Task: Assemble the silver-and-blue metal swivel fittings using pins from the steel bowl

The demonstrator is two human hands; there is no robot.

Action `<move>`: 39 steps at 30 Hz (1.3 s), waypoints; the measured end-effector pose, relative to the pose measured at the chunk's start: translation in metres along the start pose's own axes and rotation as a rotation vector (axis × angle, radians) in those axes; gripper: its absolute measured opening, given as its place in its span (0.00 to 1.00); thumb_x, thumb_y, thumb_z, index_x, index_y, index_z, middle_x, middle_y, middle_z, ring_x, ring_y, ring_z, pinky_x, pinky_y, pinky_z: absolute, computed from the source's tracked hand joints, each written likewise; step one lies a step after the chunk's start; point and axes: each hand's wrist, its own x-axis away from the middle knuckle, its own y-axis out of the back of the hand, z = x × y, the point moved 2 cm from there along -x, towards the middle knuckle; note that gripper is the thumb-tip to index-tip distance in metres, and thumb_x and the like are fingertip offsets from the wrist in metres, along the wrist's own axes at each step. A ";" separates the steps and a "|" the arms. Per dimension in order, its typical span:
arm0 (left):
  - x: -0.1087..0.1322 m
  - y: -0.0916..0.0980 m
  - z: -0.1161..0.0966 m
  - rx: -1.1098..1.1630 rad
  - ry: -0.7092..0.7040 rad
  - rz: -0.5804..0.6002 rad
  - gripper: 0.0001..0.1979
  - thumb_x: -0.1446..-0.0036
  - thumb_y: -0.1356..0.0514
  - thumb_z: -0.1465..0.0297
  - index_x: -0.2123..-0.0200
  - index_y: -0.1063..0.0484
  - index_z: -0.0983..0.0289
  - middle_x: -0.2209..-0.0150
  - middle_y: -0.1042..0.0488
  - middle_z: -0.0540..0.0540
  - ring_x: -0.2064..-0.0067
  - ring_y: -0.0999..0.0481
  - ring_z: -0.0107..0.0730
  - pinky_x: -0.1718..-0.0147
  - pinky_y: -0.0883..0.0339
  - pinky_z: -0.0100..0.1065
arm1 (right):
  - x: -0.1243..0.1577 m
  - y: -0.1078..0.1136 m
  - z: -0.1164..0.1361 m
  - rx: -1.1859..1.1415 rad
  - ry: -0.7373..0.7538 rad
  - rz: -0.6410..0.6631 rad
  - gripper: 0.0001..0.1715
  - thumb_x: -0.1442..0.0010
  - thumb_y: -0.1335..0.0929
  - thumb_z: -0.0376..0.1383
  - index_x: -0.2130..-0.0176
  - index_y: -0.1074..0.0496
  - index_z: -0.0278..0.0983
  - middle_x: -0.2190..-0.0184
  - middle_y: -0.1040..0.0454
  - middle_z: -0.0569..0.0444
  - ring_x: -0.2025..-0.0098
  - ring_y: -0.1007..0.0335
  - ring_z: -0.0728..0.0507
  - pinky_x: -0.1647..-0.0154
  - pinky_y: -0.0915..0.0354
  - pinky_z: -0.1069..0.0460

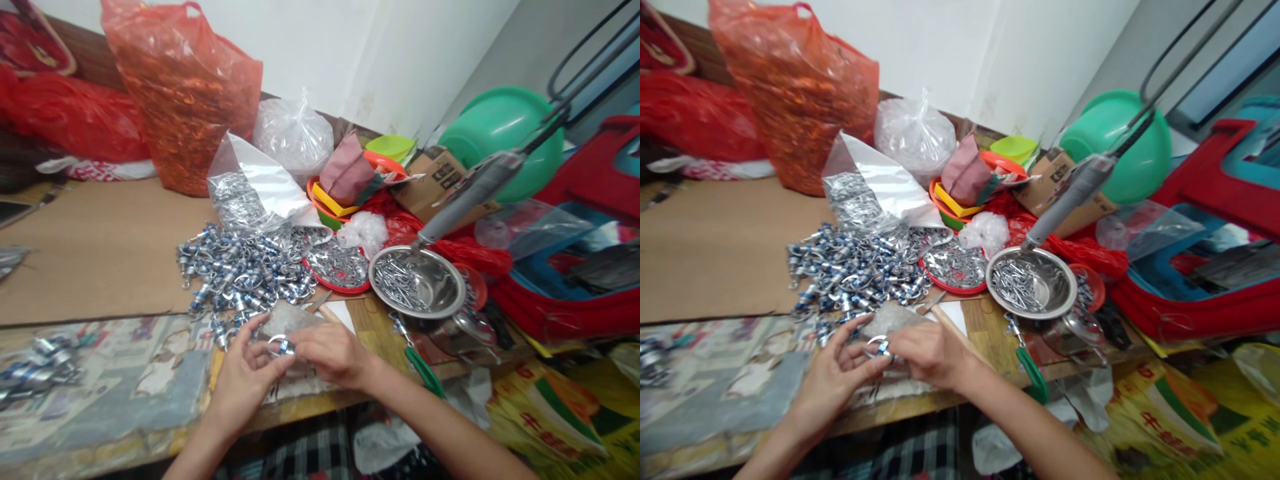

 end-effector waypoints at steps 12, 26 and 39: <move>-0.001 0.001 0.002 0.005 0.010 -0.024 0.39 0.65 0.33 0.69 0.49 0.47 0.62 0.75 0.27 0.48 0.71 0.24 0.33 0.70 0.32 0.33 | 0.022 0.010 0.005 0.183 -0.001 0.055 0.16 0.40 0.43 0.27 0.54 0.36 0.33 0.55 0.29 0.47 0.50 0.37 0.47 0.52 0.36 0.49; -0.003 0.003 0.007 0.000 0.002 -0.050 0.41 0.66 0.32 0.68 0.48 0.47 0.62 0.75 0.27 0.47 0.69 0.24 0.33 0.65 0.31 0.34 | 0.071 0.041 -0.006 0.025 -0.889 -0.125 0.17 0.46 0.35 0.34 0.54 0.34 0.38 0.60 0.29 0.51 0.58 0.32 0.44 0.59 0.35 0.49; -0.003 0.004 0.008 -0.056 -0.021 -0.075 0.40 0.65 0.32 0.68 0.47 0.47 0.61 0.74 0.27 0.47 0.70 0.24 0.32 0.66 0.31 0.34 | 0.061 0.043 0.042 0.202 -0.544 -0.073 0.27 0.44 0.41 0.24 0.47 0.38 0.43 0.58 0.29 0.50 0.60 0.31 0.46 0.62 0.33 0.52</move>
